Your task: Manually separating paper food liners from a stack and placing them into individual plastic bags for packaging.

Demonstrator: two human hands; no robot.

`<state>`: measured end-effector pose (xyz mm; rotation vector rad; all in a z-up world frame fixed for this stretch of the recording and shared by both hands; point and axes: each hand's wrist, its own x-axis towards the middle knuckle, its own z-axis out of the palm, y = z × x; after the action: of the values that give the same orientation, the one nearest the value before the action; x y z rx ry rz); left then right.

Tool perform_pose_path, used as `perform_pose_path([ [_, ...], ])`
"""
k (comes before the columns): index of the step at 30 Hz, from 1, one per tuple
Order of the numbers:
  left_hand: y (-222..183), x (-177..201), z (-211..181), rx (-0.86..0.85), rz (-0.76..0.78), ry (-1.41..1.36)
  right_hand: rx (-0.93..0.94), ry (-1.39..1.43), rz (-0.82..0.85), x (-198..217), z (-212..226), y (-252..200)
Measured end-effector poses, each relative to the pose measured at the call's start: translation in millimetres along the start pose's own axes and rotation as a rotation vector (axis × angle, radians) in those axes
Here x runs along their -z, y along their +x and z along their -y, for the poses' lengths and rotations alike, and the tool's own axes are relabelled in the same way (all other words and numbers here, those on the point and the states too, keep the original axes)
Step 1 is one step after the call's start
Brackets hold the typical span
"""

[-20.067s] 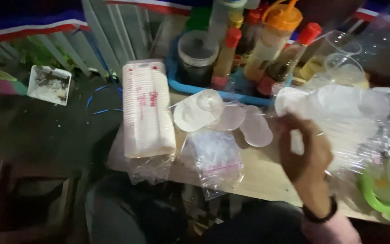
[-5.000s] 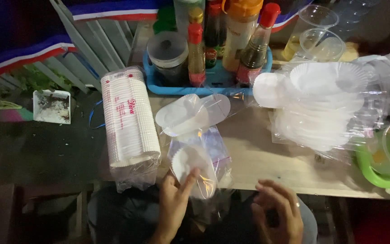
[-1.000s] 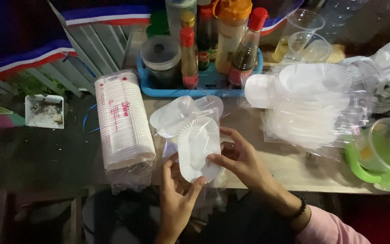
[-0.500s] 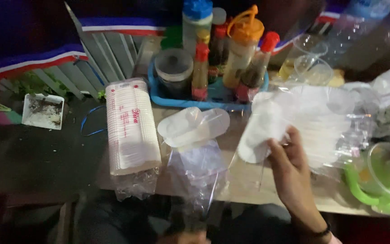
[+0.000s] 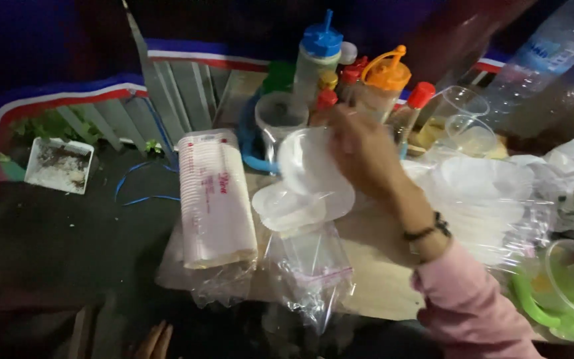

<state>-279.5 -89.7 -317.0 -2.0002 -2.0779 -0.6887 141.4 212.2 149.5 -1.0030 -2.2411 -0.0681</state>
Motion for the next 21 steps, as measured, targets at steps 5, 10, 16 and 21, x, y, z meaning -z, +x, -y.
perform_pose_path([
  [5,-1.5,-1.9,11.2,-0.112,-0.018,-0.009,0.198,-0.352,0.169,-73.0,-0.5,-2.8],
  [10,2.4,-19.5,1.4,0.172,0.309,0.092,0.381,-0.488,0.045,-81.0,-1.1,-19.4],
  [16,4.9,-3.5,7.6,-0.217,-0.124,-0.203,0.185,-0.385,0.2,11.3,34.2,-43.4],
  [21,14.8,-35.8,58.8,0.183,0.933,0.046,-0.178,-0.048,-0.128,91.0,68.6,-113.7],
])
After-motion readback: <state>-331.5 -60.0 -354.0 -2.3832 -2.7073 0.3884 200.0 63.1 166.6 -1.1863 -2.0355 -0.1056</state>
